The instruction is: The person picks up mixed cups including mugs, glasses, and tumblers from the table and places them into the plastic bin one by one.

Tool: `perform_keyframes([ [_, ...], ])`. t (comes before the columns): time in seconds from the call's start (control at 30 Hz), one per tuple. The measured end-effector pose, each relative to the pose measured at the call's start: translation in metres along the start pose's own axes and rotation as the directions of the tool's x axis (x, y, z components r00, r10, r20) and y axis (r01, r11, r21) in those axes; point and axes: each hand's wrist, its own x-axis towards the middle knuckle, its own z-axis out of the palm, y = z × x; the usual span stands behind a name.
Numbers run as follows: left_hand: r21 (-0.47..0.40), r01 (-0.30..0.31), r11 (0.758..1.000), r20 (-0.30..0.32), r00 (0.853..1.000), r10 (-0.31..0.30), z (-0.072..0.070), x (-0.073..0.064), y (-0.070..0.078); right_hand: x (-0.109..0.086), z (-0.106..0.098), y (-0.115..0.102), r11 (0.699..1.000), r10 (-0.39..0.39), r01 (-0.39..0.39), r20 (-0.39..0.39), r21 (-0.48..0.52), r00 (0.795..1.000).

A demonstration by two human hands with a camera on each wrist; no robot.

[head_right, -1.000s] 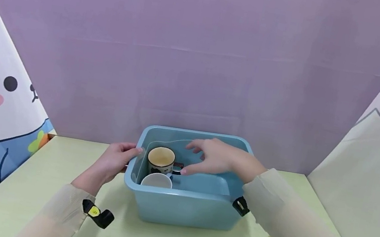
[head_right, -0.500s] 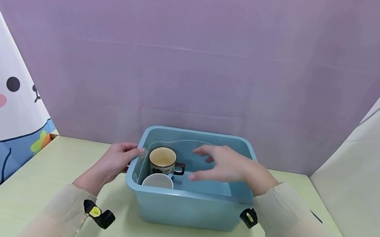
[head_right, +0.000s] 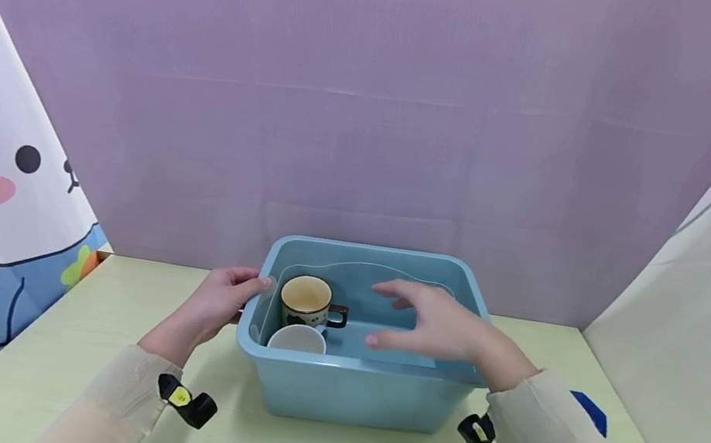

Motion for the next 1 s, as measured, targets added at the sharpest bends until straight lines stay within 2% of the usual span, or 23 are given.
perform_keyframes([
  [0.2, -0.002, 0.001, 1.000, -0.004, 1.000, -0.001, 0.001, 0.001, 0.000, -0.010, 0.006, 0.008, 0.999, 0.023, -0.021, -0.045, 0.039, 0.999],
  [0.37, -0.001, 0.014, 1.000, -0.008, 1.000, -0.014, 0.001, 0.000, 0.000, -0.019, 0.013, 0.011, 0.997, 0.031, -0.023, -0.122, 0.067, 0.992],
  [0.6, 0.002, 0.002, 1.000, -0.003, 1.000, -0.002, 0.000, -0.002, 0.001, -0.027, 0.020, 0.018, 0.999, -0.001, 0.011, -0.201, 0.047, 0.980],
  [1.0, -0.002, -0.012, 1.000, 0.002, 1.000, 0.012, 0.000, -0.003, 0.001, -0.039, 0.023, 0.022, 0.997, -0.027, 0.047, -0.280, 0.064, 0.960],
])
